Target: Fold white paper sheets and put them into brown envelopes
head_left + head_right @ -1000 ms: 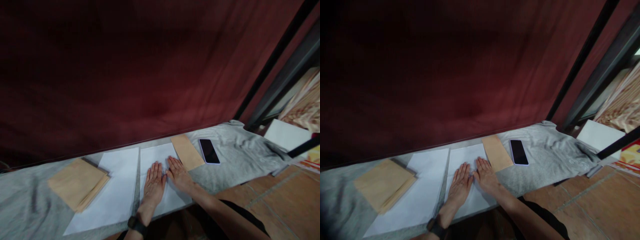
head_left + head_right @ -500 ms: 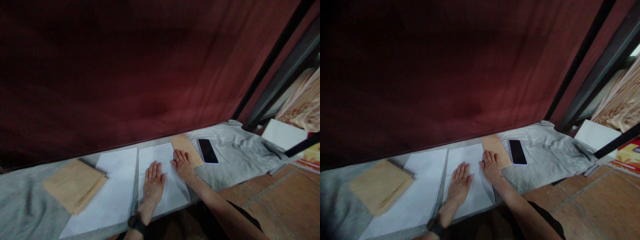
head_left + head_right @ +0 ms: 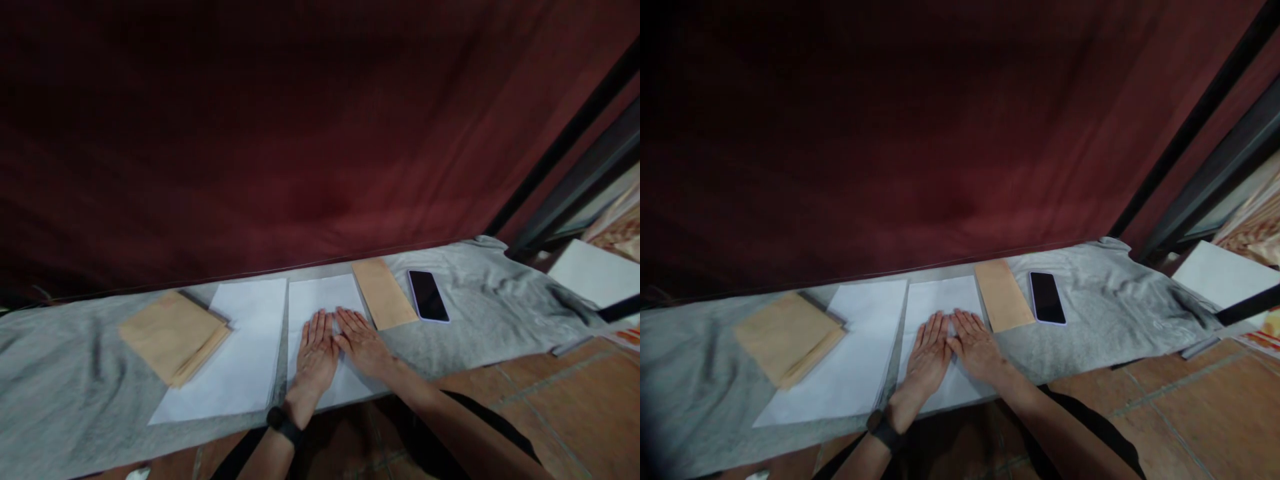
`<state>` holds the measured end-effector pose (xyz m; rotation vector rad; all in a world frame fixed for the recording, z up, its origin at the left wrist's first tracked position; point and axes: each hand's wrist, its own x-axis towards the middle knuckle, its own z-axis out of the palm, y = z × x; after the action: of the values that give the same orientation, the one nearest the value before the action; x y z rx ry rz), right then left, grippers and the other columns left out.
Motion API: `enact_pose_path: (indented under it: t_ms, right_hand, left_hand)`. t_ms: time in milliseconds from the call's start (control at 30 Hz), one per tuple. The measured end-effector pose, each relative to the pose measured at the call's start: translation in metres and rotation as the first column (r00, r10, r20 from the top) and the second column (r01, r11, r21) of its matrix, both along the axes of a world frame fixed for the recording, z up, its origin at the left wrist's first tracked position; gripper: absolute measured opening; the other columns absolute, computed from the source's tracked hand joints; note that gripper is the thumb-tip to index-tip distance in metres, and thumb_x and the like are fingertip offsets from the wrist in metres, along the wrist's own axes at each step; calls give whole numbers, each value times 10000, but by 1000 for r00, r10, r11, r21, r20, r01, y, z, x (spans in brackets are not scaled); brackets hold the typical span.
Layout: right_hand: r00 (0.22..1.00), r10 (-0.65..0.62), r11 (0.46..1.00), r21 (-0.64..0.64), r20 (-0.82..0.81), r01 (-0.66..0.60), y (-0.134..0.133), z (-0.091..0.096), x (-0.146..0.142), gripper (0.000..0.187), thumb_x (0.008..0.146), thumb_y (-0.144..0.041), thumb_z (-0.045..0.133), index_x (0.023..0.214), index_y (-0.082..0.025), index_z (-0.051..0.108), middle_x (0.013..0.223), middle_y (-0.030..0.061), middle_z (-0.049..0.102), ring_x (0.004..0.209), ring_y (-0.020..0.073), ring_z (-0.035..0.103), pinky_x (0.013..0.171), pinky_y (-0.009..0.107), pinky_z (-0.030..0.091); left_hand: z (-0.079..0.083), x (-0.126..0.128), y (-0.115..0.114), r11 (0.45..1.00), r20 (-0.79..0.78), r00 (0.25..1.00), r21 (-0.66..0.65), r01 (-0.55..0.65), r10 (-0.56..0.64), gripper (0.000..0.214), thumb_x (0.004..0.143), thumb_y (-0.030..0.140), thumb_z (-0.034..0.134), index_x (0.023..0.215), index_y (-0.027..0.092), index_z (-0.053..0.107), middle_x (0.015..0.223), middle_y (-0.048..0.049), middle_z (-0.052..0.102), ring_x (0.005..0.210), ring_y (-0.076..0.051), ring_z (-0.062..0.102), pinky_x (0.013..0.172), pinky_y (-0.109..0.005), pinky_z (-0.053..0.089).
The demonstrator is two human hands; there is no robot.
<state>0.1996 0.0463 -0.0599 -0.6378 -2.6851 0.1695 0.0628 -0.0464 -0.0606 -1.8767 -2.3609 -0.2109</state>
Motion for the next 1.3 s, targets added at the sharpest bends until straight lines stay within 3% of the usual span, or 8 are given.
enact_pose_path:
  t_ms: [367, 633, 700, 767, 867, 933, 1067, 1300]
  right_hand:
    - [996, -86, 992, 90, -30, 89, 0, -10, 22, 609, 1054, -413, 376, 1565, -88, 308, 1586, 154, 383, 1471, 260, 357, 1208, 461, 315]
    - [989, -144, 976, 161, -16, 145, -4, -9, 28, 635, 1042, -393, 413, 1546, -20, 316, 1564, 213, 389, 1456, 307, 377, 1225, 526, 264]
    - [988, -153, 974, 161, -33, 156, -6, -6, 29, 624, 1044, -372, 412, 1557, -35, 299, 1561, 206, 398, 1457, 304, 378, 1223, 529, 269]
    - [990, -133, 980, 146, -46, 139, -10, -2, 29, 609, 1049, -340, 397, 1576, -65, 265, 1568, 185, 396, 1464, 291, 368, 1219, 523, 282]
    - [999, -25, 995, 94, -44, 29, -23, 6, 28, 602, 1054, -300, 368, 1601, -117, 199, 1603, 136, 350, 1488, 250, 322, 1214, 475, 317]
    - [998, 63, 997, 55, -30, -61, -32, 9, 29, 608, 1058, -307, 364, 1607, -132, 171, 1614, 118, 335, 1496, 223, 304, 1214, 448, 332]
    - [994, 108, 994, 24, 3, -108, -43, 11, 36, 606, 1060, -354, 383, 1598, -136, 209, 1607, 119, 354, 1490, 215, 318, 1215, 454, 339]
    - [999, 50, 998, 35, 10, -50, -33, 14, 48, 629, 1026, -387, 475, 1577, -140, 300, 1593, 139, 367, 1474, 244, 353, 1213, 451, 335]
  left_hand:
    - [3, -17, -31, 978, -11, 979, -34, -205, 205, 702, 1003, 491, 326, 1515, 11, 357, 1607, -211, 305, 1501, -303, 296, 1211, -458, 319]
    - [5, -18, -46, 958, -77, 958, 103, -269, 277, 682, 994, 446, 340, 1468, -41, 407, 1514, -286, 433, 1448, -351, 394, 1209, -546, 286]
    - [10, -14, -46, 957, -87, 965, 177, -230, 248, 650, 999, 402, 347, 1482, -31, 386, 1519, -272, 440, 1465, -343, 366, 1211, -543, 288]
    - [15, -3, -46, 968, -86, 987, 220, -117, 139, 621, 1001, 344, 353, 1528, 16, 319, 1560, -221, 412, 1491, -309, 323, 1214, -520, 301]
    - [19, 18, -50, 968, -66, 994, 227, 103, -90, 629, 1004, 266, 344, 1587, 103, 173, 1610, -139, 364, 1505, -241, 302, 1219, -478, 320]
    - [17, 28, -55, 963, -58, 987, 217, 159, -150, 645, 998, 213, 332, 1596, 113, 110, 1616, -139, 351, 1502, -229, 308, 1217, -476, 323]
    - [10, 26, -65, 973, -63, 990, 184, 137, -127, 673, 996, 215, 359, 1599, 113, 76, 1609, -159, 355, 1498, -239, 316, 1209, -472, 337]
    - [8, 7, -74, 989, -1, 1000, 146, -9, 9, 737, 996, 468, 418, 1595, 119, 168, 1616, -188, 317, 1500, -305, 301, 1194, -493, 359]
